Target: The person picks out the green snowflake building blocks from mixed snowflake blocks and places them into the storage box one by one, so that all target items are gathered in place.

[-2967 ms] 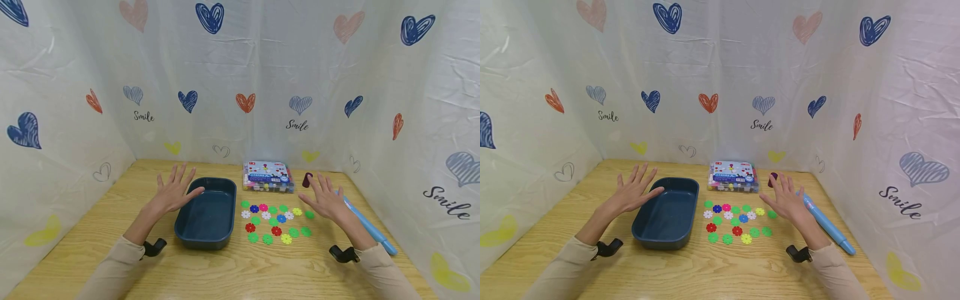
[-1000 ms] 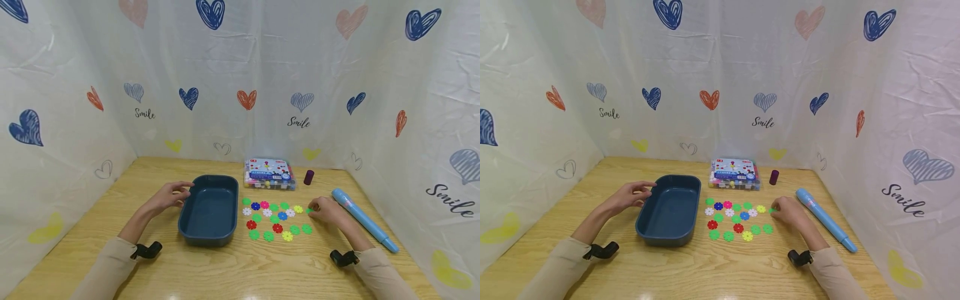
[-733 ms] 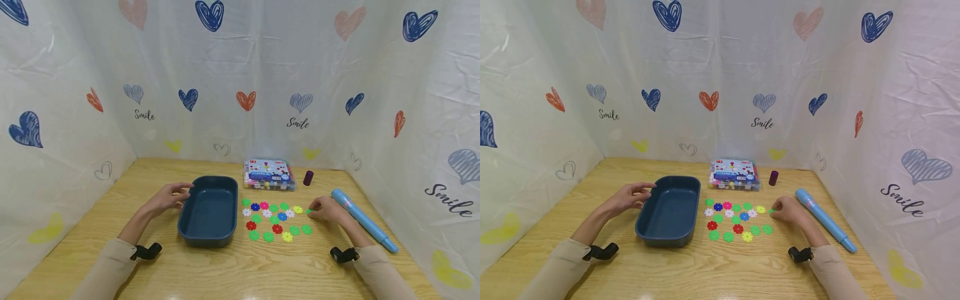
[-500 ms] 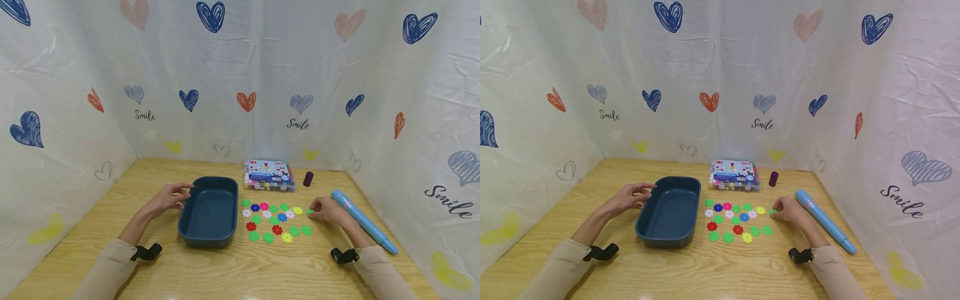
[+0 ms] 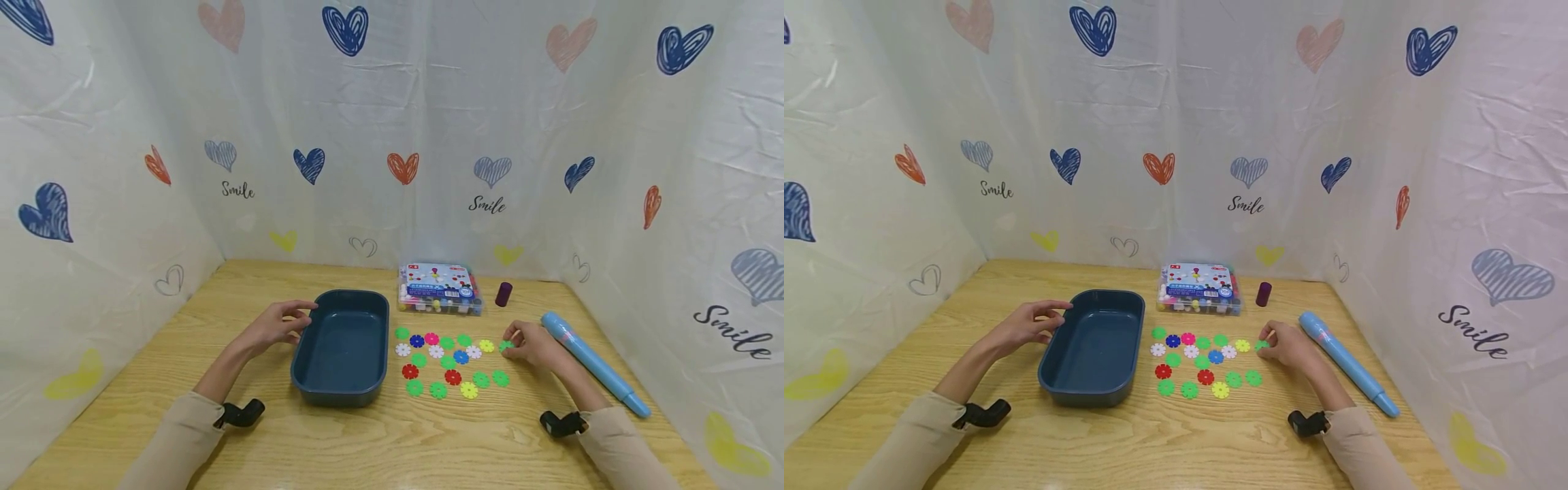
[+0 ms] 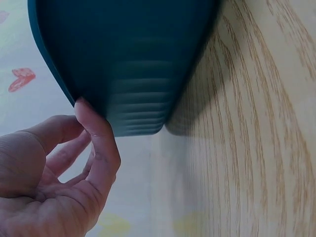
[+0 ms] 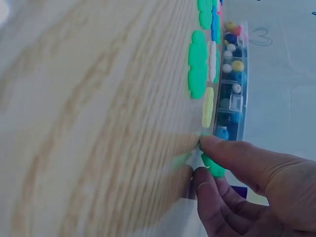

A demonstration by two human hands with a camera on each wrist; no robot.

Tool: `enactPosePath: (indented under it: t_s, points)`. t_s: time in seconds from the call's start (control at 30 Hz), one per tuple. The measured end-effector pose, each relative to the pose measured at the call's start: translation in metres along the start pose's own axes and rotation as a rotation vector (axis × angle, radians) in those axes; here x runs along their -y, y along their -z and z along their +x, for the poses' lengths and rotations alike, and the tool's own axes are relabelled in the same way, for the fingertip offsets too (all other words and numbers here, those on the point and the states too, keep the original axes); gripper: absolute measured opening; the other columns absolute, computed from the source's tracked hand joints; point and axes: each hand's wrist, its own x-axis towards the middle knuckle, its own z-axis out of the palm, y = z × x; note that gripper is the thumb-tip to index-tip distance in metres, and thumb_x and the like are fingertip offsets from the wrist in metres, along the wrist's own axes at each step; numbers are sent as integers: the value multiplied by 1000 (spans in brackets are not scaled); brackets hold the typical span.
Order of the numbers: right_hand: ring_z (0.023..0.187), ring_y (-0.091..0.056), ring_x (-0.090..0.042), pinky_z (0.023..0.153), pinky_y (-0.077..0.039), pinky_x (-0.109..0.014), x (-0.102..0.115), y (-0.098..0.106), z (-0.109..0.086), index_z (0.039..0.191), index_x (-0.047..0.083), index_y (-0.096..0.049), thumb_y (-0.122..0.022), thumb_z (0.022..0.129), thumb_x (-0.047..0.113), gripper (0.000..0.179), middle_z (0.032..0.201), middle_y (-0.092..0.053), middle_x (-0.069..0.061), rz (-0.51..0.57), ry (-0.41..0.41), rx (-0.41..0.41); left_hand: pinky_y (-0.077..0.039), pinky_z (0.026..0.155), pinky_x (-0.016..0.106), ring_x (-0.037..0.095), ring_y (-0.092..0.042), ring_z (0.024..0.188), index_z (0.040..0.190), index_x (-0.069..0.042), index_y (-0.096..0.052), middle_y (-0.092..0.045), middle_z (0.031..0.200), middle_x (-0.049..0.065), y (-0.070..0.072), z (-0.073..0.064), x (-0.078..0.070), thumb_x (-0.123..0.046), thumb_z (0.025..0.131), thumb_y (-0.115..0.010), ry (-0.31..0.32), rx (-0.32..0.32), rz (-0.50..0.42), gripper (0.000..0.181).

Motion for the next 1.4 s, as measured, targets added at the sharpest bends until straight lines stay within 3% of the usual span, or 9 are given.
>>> enactPosePath:
  t_s: [0.43, 0.6, 0.83, 1.03, 1.4]
  points:
    - [77, -60, -16, 62, -49, -27, 2, 5, -2, 102, 4, -68, -67, 88, 2, 14, 90, -66, -9, -7, 79, 8, -59, 73, 35, 20, -60, 84, 143, 3, -43, -53, 117, 28, 0, -1, -1, -13, 101, -54, 4, -1, -8, 46]
    - [70, -62, -17, 54, -49, -26, 4, 7, 0, 105, 2, -68, -59, 92, -1, 16, 90, -66, -11, 24, 85, -16, -59, 72, 35, 19, -60, 84, 144, 4, -42, -53, 118, 29, 0, -1, -1, -14, 102, -53, 4, 1, -13, 47]
    - [75, -66, -19, 54, -50, -25, 9, 8, 6, 112, -1, -69, -56, 95, 0, 21, 97, -67, -16, -8, 108, -40, -59, 73, 36, 20, -60, 86, 145, 4, -42, -52, 119, 30, 0, -1, 0, -15, 102, -53, 2, 6, -13, 48]
    - [82, -69, -24, 57, -51, -25, 22, 11, 11, 116, -2, -69, -54, 96, -1, 25, 109, -69, -20, -11, 149, -33, -59, 75, 39, 18, -61, 87, 144, 2, -43, -53, 119, 28, -1, -1, 1, -16, 102, -54, 19, -3, -9, 47]
    - [90, -70, -31, 63, -56, -29, 56, 13, 27, 113, 1, -72, -55, 95, -3, 25, 113, -70, -20, -62, 253, -21, -59, 73, 35, 19, -59, 91, 144, 2, -43, -54, 118, 26, 1, 0, 0, -16, 102, -54, 23, 1, -15, 48]
